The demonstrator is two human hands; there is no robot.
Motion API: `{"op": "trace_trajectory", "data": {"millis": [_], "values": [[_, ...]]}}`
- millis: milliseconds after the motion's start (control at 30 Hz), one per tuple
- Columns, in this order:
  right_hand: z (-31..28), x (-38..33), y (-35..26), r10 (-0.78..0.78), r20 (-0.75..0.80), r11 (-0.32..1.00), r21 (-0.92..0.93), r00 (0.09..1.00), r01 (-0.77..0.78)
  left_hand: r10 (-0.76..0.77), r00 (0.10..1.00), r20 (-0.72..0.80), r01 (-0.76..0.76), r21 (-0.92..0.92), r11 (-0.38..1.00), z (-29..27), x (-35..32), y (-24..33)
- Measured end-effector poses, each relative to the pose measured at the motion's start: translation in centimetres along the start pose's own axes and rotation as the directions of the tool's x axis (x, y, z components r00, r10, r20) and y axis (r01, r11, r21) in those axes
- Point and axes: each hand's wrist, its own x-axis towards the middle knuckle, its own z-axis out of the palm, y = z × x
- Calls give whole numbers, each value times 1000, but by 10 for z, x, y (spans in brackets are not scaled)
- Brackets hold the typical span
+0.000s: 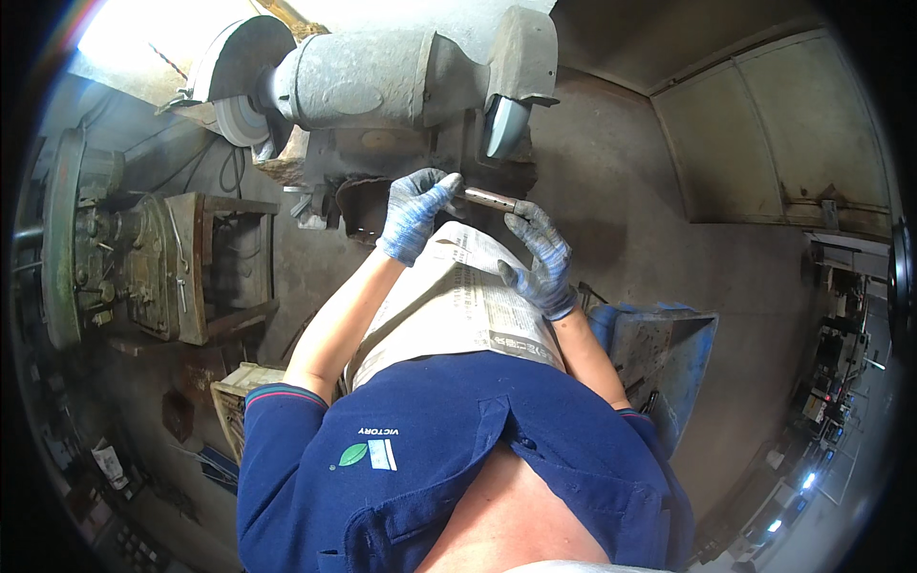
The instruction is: The person picks up a metal tube from a wooden crate, grinds one end of the tube against a spinning grinding wheel on a bench grinder, and then places the part into a plastic bin, repeating this process for several tubes.
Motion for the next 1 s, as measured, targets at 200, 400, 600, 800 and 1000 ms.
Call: {"op": "trace_trajectory", "data": {"millis": [200,400,600,800,1000], "values": [[1,1,10,126,-46,985,121,991,-119,50,996,72,-47,-33,998,-3,12,-17],[7,-2,31,259,-75,958,146,963,-246,121,991,48,-126,99,987,-4,23,-34],[9,-1,74,185,-112,981,-38,976,-190,67,997,-24,-67,-4,998,0,48,-61],[10,-1,98,481,-171,838,378,860,-393,72,994,-86,-71,21,997,23,64,-66],[30,3,105,516,-130,785,468,847,-406,-18,988,-153,15,-19,1000,4,71,-74]]}}
